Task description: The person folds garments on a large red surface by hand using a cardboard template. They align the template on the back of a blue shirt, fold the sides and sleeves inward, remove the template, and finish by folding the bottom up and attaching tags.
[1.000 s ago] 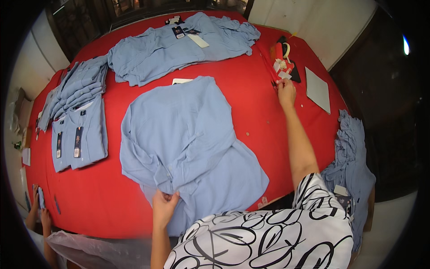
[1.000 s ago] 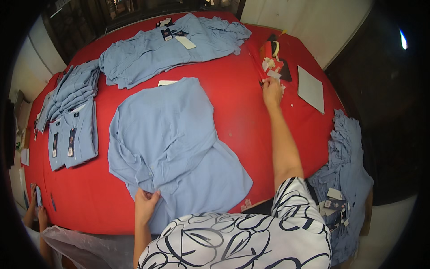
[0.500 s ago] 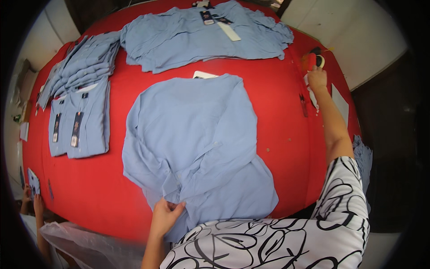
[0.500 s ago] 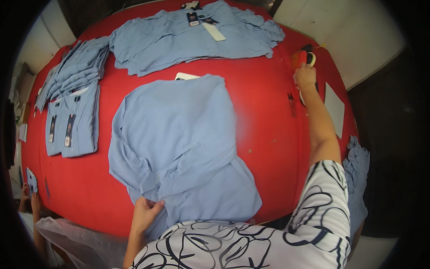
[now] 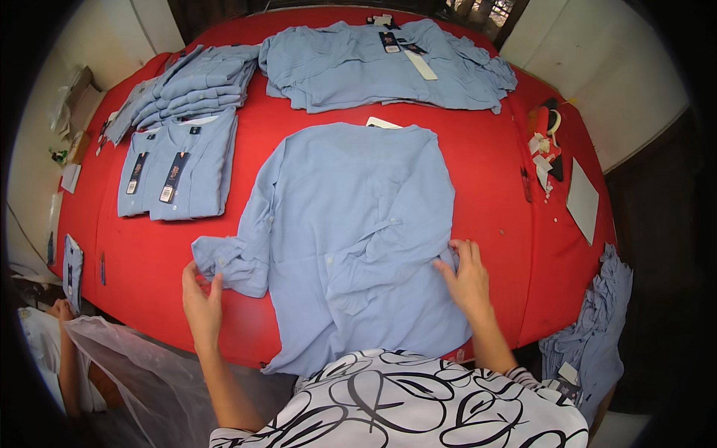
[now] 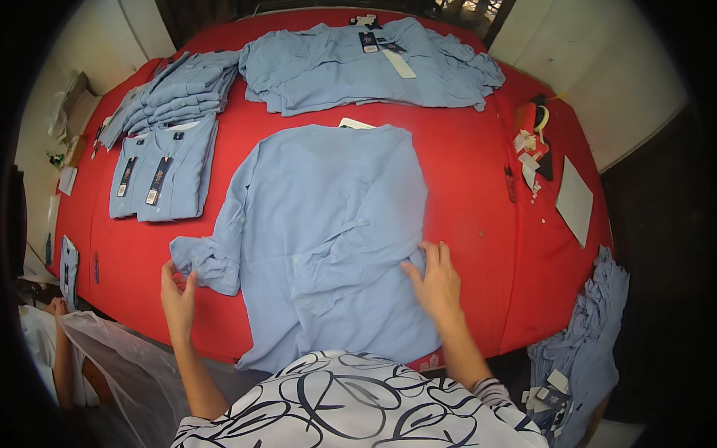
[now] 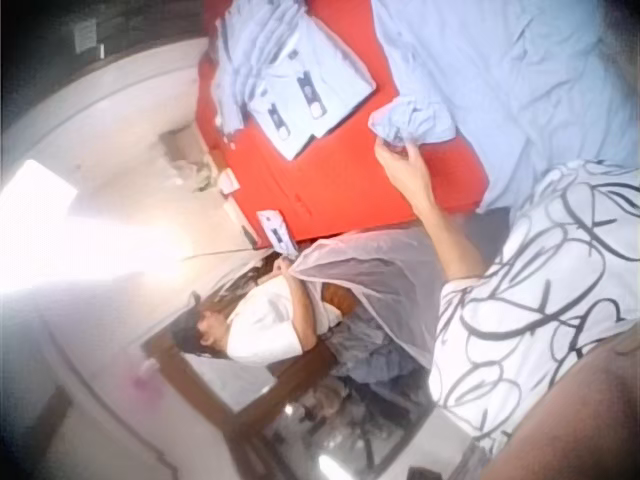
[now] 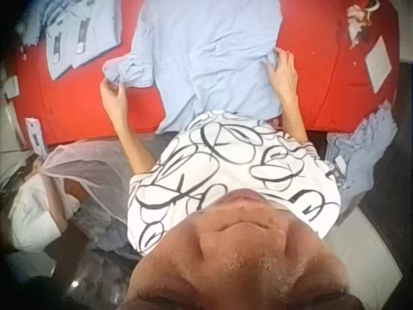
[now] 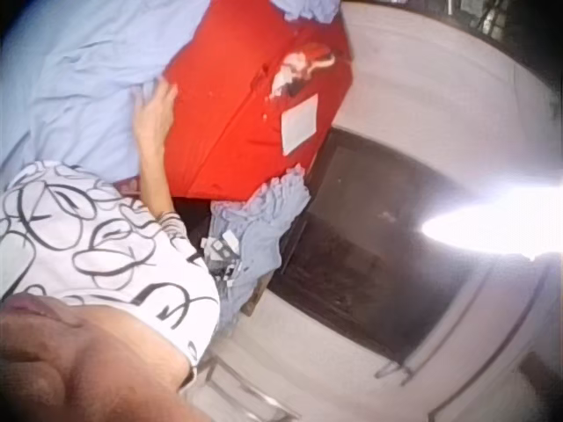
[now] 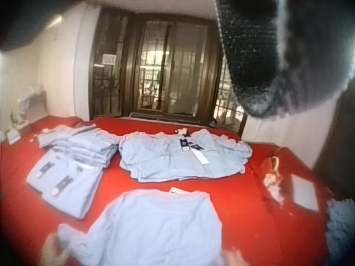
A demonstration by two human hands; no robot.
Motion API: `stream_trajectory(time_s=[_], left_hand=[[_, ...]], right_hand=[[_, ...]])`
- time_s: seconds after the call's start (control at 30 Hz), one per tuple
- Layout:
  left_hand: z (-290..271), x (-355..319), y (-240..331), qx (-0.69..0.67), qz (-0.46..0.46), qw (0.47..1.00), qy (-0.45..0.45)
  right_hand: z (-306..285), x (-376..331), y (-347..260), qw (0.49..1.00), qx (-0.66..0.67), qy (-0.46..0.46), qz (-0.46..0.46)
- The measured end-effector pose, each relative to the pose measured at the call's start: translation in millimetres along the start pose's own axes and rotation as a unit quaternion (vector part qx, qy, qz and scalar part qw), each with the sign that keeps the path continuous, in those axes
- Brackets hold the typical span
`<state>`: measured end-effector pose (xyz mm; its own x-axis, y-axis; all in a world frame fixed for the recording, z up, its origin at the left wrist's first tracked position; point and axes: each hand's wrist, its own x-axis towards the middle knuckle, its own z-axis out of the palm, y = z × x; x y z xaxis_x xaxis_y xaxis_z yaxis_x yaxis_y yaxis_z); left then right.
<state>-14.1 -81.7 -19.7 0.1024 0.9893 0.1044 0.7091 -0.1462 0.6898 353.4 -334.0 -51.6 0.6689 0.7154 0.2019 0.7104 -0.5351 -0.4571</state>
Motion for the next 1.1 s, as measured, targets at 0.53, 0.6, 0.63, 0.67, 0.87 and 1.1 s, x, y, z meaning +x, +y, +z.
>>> stream_trajectory(time_s=[0.53,0.6,0.63,0.67,0.87,1.1], left_hand=[[75.2,-14.9,64.2,0.327,0.238,0.867,-0.290],[45.8,-60.1,97.5,0.344,0.320,0.764,-0.442],[37.0,-74.0,112.6,0.338,0.335,0.741,-0.474],[38.0,-75.1,113.1,0.311,0.317,0.779,-0.442],[147.6,-10.5,127.7,0.054,0.371,0.909,-0.180],[233.6,58.7,114.1,0.177,0.380,0.899,-0.129]], right_hand=[[-28.2,174.8,31.8,0.981,0.024,0.134,-0.140],[-11.6,172.1,29.0,0.981,-0.037,0.148,-0.124],[-3.4,171.6,21.6,0.978,-0.065,0.157,-0.120],[7.9,160.9,3.2,0.987,-0.082,0.113,-0.080],[76.4,13.8,-15.7,0.980,-0.177,0.089,0.019],[34.5,-41.9,5.8,0.949,-0.108,-0.042,-0.293]])
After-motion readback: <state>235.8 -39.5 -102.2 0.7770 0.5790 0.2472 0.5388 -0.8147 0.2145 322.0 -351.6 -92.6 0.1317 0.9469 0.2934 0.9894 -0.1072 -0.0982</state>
